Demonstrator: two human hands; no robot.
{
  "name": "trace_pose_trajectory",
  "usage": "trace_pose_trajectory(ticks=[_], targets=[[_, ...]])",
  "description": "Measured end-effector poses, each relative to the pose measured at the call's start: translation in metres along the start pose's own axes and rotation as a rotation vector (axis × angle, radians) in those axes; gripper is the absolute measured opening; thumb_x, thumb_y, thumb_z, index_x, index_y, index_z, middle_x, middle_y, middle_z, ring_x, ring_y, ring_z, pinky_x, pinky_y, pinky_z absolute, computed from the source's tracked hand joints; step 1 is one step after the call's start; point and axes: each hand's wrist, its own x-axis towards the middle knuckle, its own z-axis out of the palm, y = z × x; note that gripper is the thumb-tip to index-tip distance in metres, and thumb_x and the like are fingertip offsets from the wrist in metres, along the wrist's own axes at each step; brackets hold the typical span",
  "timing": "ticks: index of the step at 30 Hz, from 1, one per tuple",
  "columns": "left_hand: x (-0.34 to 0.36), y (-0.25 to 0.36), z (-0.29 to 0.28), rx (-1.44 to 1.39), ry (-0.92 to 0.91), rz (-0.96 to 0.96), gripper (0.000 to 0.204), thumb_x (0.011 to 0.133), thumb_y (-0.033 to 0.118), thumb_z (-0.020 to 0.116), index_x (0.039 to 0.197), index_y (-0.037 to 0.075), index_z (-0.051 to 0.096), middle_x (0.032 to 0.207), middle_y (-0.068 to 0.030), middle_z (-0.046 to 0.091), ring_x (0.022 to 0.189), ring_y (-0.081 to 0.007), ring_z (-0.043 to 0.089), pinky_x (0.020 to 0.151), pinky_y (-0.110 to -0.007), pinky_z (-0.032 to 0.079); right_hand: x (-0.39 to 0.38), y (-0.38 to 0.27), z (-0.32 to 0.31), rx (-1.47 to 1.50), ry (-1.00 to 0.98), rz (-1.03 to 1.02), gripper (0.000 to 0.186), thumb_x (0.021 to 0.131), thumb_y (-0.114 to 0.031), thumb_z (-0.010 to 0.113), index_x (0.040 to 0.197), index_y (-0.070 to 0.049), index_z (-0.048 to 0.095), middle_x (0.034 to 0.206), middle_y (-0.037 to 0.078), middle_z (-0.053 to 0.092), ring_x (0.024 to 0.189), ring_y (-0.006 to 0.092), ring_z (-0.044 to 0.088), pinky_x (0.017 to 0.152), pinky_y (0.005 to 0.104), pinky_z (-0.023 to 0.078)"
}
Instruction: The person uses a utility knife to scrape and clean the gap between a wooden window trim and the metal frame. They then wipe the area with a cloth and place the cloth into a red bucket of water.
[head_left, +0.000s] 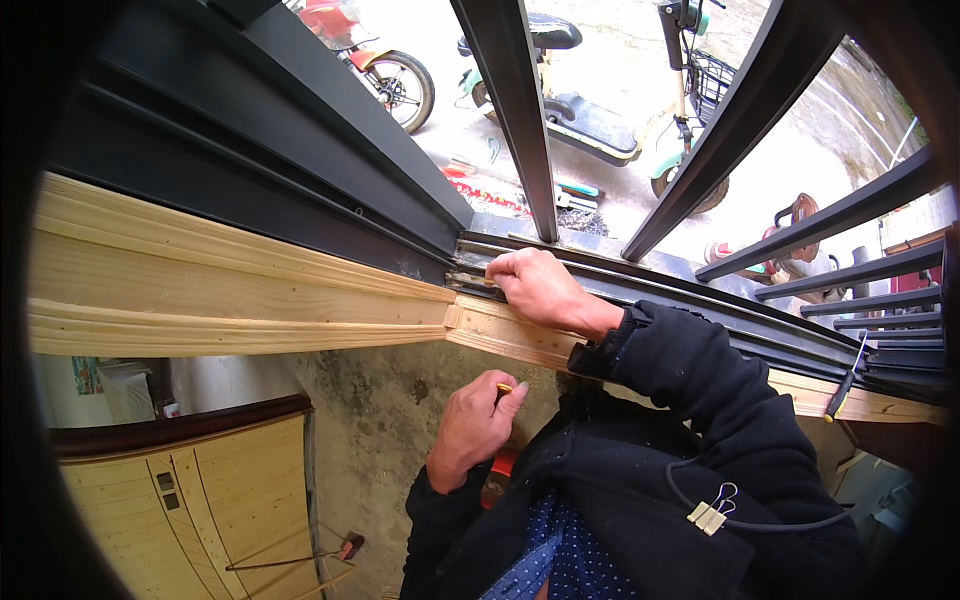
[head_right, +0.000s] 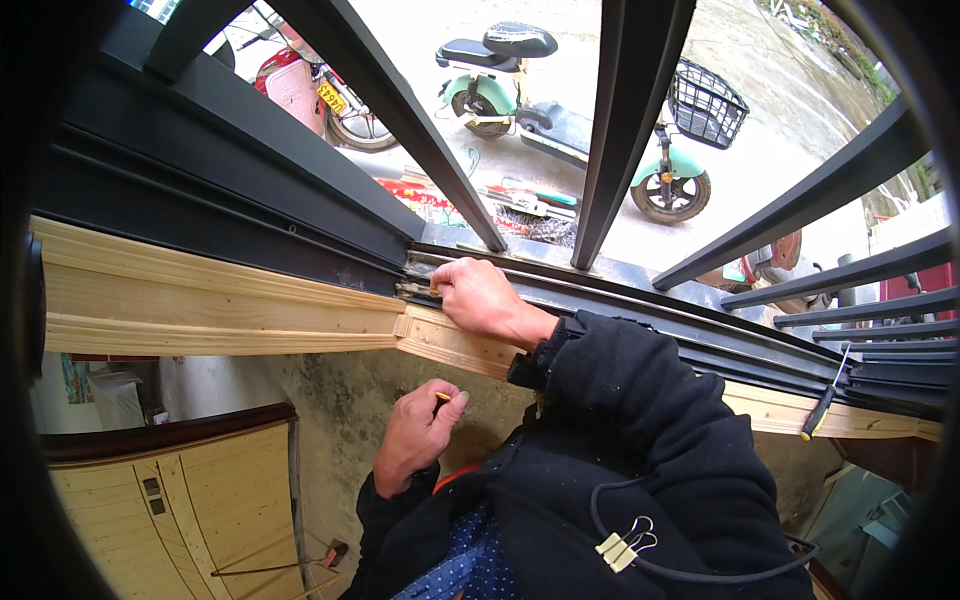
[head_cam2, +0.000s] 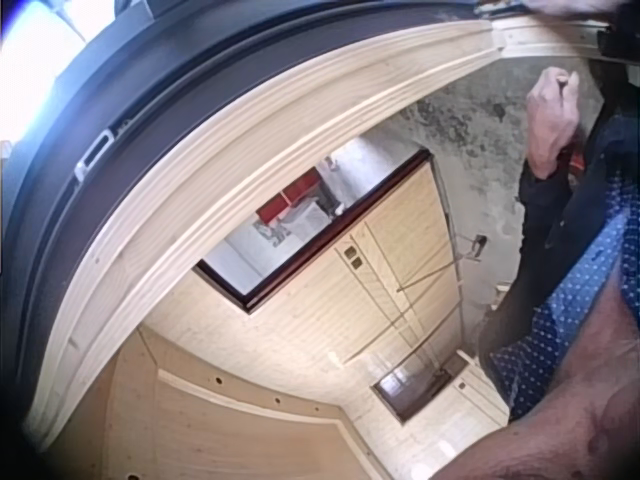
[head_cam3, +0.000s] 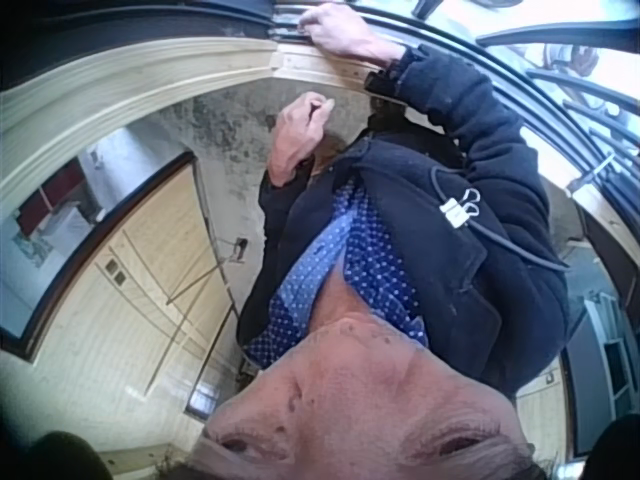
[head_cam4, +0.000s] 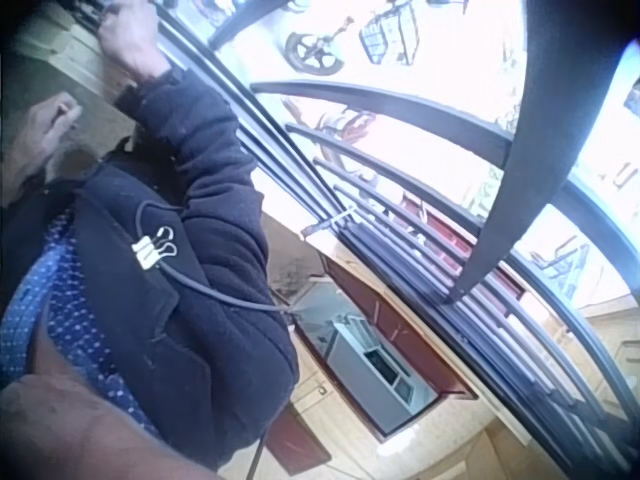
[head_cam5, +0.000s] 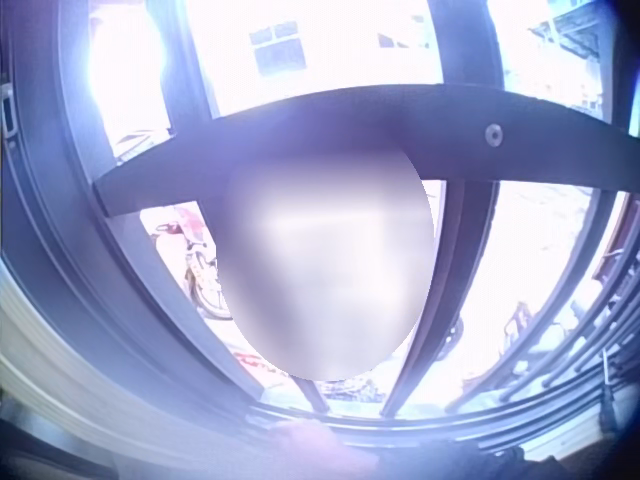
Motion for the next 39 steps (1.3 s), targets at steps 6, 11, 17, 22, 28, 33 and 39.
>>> trace_pose_trajectory(ticks=[6,11,17,22,28,33,39], targets=[[0.002,0.001,0.003,-0.008,-0.010,0.005,0.023,0.102,0.023,0.068,0.099,0.000,0.068,0.084,-0.0187,0.069,0.073,-0.0354,0.068,0.069,-0.041,0.053,-0.017,-0.002,-0.008,-0.028,0.031,-0.093,0.026,0.090,-0.013,0.057,0.102,-0.004,0.078,0.096,0.024,0.074,0.093,0.0438,0.071,0.086,0.0482,0.058],[0.003,0.001,0.004,-0.003,-0.009,0.025,0.023,0.102,0.023,0.068,0.099,0.000,0.067,0.084,-0.0187,0.069,0.073,-0.0359,0.068,0.068,-0.041,0.053,-0.037,-0.004,-0.018,-0.239,-0.083,-0.208,0.020,0.092,-0.012,0.060,0.101,-0.007,0.076,0.088,0.019,0.075,0.083,0.0415,0.073,0.074,0.0476,0.059],[-0.001,-0.001,0.004,-0.016,-0.020,0.004,0.024,0.102,0.025,0.068,0.099,0.001,0.066,0.086,-0.0194,0.069,0.077,-0.0389,0.068,0.069,-0.043,0.053,-0.030,-0.005,-0.015,-0.261,0.043,-0.196,0.014,0.091,-0.014,0.062,0.097,-0.010,0.074,0.081,0.019,0.071,0.078,0.0431,0.070,0.068,0.0499,0.057],[-0.004,-0.002,0.002,-0.011,-0.037,-0.036,0.027,0.102,0.029,0.068,0.101,0.002,0.065,0.090,-0.0210,0.070,0.084,-0.0441,0.068,0.072,-0.047,0.054,-0.027,-0.006,-0.008,-0.388,0.038,-0.160,0.014,0.093,-0.016,0.060,0.092,-0.010,0.072,0.079,0.019,0.071,0.074,0.0443,0.069,0.067,0.0529,0.057],[-0.006,-0.003,0.004,-0.004,-0.034,-0.027,0.027,0.102,0.029,0.067,0.101,0.002,0.065,0.091,-0.0215,0.070,0.085,-0.0448,0.068,0.073,-0.048,0.054,-0.023,-0.010,0.002,-0.375,-0.014,-0.028,0.017,0.093,-0.017,0.058,0.092,-0.009,0.073,0.083,0.022,0.072,0.081,0.0460,0.070,0.074,0.0559,0.057],[-0.005,-0.005,0.006,-0.017,-0.011,-0.006,0.025,0.102,0.025,0.068,0.098,0.000,0.067,0.085,-0.0194,0.068,0.075,-0.0375,0.067,0.069,-0.042,0.053,-0.011,-0.012,0.013,-0.299,-0.053,0.048,0.021,0.094,-0.016,0.057,0.097,-0.006,0.075,0.092,0.025,0.073,0.091,0.0462,0.070,0.082,0.0556,0.056],[-0.006,-0.007,0.004,-0.016,-0.014,-0.020,0.025,0.102,0.024,0.068,0.099,0.000,0.067,0.085,-0.0195,0.068,0.076,-0.0376,0.068,0.070,-0.042,0.053,-0.013,-0.010,0.017,-0.202,0.012,0.013,0.024,0.095,-0.016,0.057,0.101,-0.004,0.076,0.094,0.023,0.074,0.092,0.0452,0.071,0.083,0.0536,0.057]])
